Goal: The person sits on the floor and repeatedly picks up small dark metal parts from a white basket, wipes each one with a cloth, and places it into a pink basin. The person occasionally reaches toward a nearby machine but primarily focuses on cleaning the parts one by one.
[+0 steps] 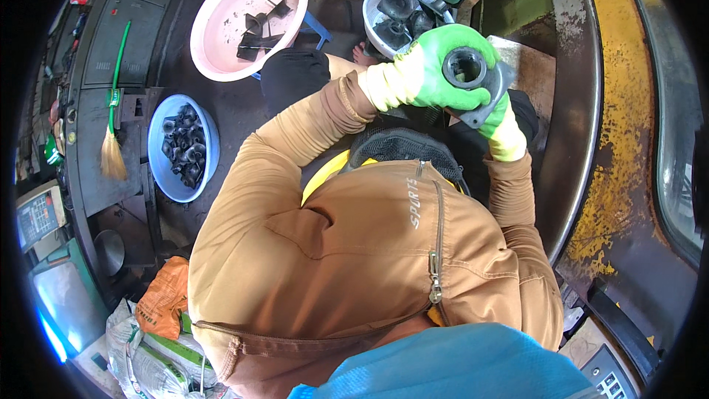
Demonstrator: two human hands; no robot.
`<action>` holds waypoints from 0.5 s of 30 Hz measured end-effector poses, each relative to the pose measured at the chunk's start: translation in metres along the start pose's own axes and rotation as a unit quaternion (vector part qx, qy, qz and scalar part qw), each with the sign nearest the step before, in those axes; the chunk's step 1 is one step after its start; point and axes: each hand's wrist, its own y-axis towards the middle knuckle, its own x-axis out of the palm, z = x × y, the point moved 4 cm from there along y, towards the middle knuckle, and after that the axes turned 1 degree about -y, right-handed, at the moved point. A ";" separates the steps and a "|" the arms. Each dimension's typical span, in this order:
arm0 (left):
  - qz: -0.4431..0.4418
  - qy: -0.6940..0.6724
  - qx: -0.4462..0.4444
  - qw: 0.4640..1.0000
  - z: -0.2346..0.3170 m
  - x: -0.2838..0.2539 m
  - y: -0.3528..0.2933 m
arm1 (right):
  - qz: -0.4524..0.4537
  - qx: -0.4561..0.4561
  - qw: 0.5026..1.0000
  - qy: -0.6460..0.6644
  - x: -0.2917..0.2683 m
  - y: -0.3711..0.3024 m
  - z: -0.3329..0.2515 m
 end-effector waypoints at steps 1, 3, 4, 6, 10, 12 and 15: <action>-0.016 -0.008 0.004 1.000 0.001 0.000 -0.001 | -0.011 0.037 0.998 0.056 -0.003 -0.005 0.002; -0.053 0.001 0.022 0.998 0.004 0.000 -0.002 | -0.049 0.048 0.998 0.010 -0.007 -0.011 0.011; -0.081 -0.026 0.021 0.996 0.003 0.000 -0.004 | -0.149 0.005 0.970 -0.193 -0.012 -0.011 0.015; -0.142 -0.065 -0.001 0.988 -0.001 0.002 -0.007 | -0.188 -0.009 0.981 0.043 -0.011 -0.016 0.033; -0.242 -0.242 -0.048 0.938 -0.021 0.007 -0.016 | -0.190 0.016 0.980 -0.054 0.006 -0.026 0.077; -0.173 -0.334 -0.039 0.926 -0.036 -0.003 -0.018 | -0.129 0.056 0.977 0.158 0.025 -0.015 0.094; 0.056 -0.495 -0.094 0.862 -0.066 -0.037 -0.029 | -0.082 0.163 0.917 0.354 0.039 0.017 0.109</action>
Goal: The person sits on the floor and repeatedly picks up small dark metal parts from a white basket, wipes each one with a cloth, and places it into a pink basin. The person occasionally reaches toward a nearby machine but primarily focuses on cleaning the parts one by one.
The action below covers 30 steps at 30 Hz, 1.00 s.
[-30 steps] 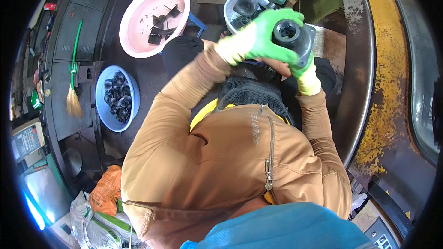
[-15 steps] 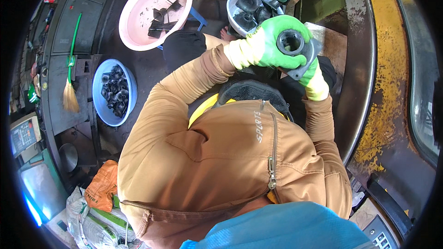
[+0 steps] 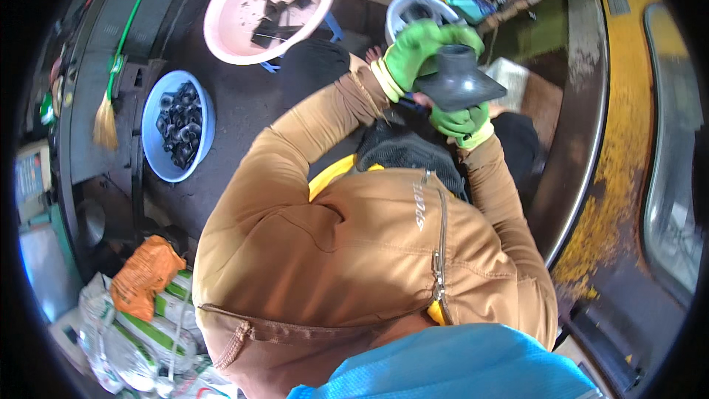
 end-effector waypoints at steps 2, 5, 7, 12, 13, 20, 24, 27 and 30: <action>0.071 -0.238 0.075 0.966 0.014 -0.023 -0.001 | -0.017 0.011 0.980 -0.197 -0.003 0.030 -0.012; 0.239 0.150 0.077 0.956 0.023 -0.038 -0.005 | -0.090 0.053 0.956 0.275 -0.001 0.061 -0.035; 0.216 0.104 0.141 0.961 0.030 -0.036 -0.005 | -0.189 0.052 0.954 0.227 0.015 0.075 -0.041; 0.321 0.224 0.031 0.920 0.038 -0.058 -0.008 | 0.143 0.092 0.985 -0.032 0.032 0.083 -0.045; 0.307 0.256 0.028 0.916 0.039 -0.062 -0.009 | 0.164 0.075 0.981 -0.067 0.040 0.079 -0.048; 0.224 0.612 0.225 0.725 0.074 -0.099 -0.031 | 0.144 0.035 0.865 -0.479 0.036 0.026 -0.070; 0.243 0.610 0.243 0.714 0.095 -0.099 -0.070 | 0.184 0.142 0.945 -0.230 -0.008 -0.005 -0.048; 0.241 0.783 0.183 0.543 0.117 -0.092 -0.104 | 0.179 0.120 0.930 -0.297 -0.025 -0.013 -0.030; 0.339 0.752 0.232 0.515 0.144 -0.095 -0.162 | 0.223 0.148 0.942 -0.204 -0.035 -0.021 -0.013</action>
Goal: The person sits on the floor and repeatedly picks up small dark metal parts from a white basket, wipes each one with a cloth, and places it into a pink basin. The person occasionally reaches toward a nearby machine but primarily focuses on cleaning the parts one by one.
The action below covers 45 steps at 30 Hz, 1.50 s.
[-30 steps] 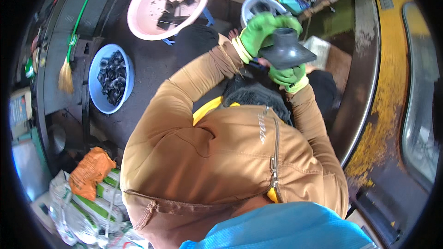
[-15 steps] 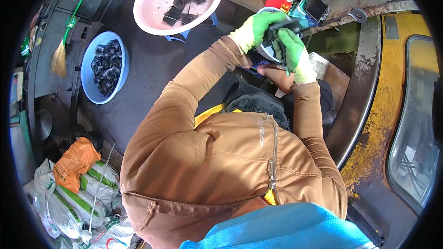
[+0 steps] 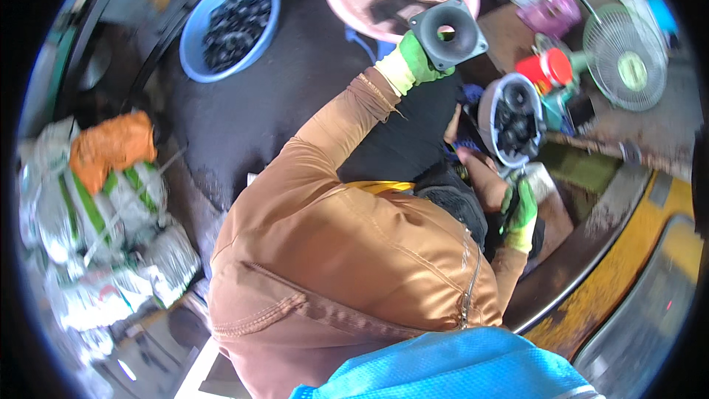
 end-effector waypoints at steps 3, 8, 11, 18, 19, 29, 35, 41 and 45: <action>0.095 -0.065 -0.208 0.971 -0.043 -0.065 -0.056 | 0.001 0.088 0.996 -0.001 -0.005 0.001 0.013; 0.491 -0.299 -0.547 0.609 -0.145 -0.191 -0.134 | -0.010 0.085 0.994 -0.071 -0.007 0.008 0.003; 0.182 -0.074 -0.460 0.866 -0.147 -0.200 -0.091 | 0.034 -0.040 0.996 -0.066 0.013 0.014 -0.021; -0.384 -0.317 0.115 0.860 0.101 0.053 0.010 | -0.019 -0.445 0.841 -0.309 0.087 -0.019 -0.112; -0.400 -0.414 0.077 0.814 0.142 0.085 0.010 | -0.008 -0.529 0.759 -0.380 0.086 -0.039 -0.127; -0.361 -0.407 -0.065 0.837 0.185 0.166 0.032 | 0.834 -0.167 -0.089 -0.518 -0.028 -0.419 -0.179; -0.390 -0.473 -0.355 0.706 0.137 0.176 0.013 | 0.773 -0.416 0.478 -0.035 -0.105 -0.441 -0.140; -0.390 -0.447 -0.426 0.683 0.125 0.159 0.024 | 0.682 -0.516 0.517 0.038 -0.117 -0.396 -0.166; -0.413 -0.462 -0.313 0.720 0.166 0.170 0.041 | 0.475 -0.549 0.680 0.104 -0.158 -0.335 -0.196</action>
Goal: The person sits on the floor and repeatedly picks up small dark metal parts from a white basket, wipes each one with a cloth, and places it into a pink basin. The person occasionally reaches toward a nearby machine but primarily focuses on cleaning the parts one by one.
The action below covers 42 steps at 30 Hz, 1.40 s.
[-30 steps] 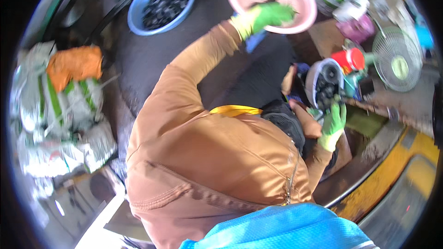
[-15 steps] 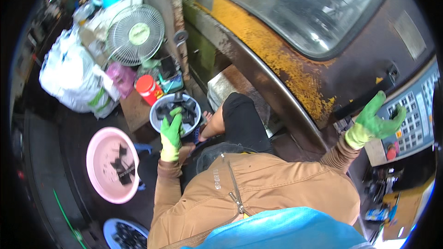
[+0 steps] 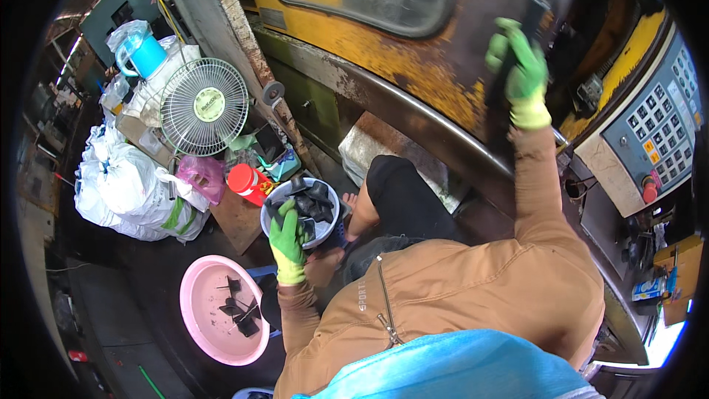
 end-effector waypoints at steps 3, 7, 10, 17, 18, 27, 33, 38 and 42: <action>-0.053 -0.059 -0.012 0.997 0.011 0.039 0.008 | -0.032 0.050 0.998 -0.025 0.029 0.045 0.052; -0.062 -0.056 0.011 0.996 0.023 0.077 0.014 | 0.039 0.100 0.983 -0.149 0.082 0.089 0.097; -0.055 -0.026 0.004 0.998 0.026 0.082 0.019 | -0.029 0.164 0.939 -0.300 0.109 0.105 0.096; 0.120 0.050 -0.048 0.990 0.017 0.021 0.021 | -0.263 0.047 0.903 -0.337 0.028 0.250 0.026; 0.155 0.043 -0.060 0.985 0.016 0.007 0.017 | -0.171 -0.012 0.939 -0.298 -0.006 0.277 0.019; 0.339 0.129 -0.032 0.931 0.040 -0.077 -0.014 | 0.257 -0.081 0.718 -0.642 -0.286 0.440 0.090; 0.342 0.199 0.005 0.918 0.069 -0.075 0.004 | 0.201 0.000 0.619 -0.759 -0.296 0.494 0.103; 0.319 0.171 -0.008 0.932 0.063 -0.065 0.018 | 0.218 -0.036 0.613 -0.759 -0.288 0.471 0.089; 0.291 0.175 -0.009 0.941 0.063 -0.052 0.021 | 0.331 -0.161 0.665 -0.650 -0.280 0.425 0.070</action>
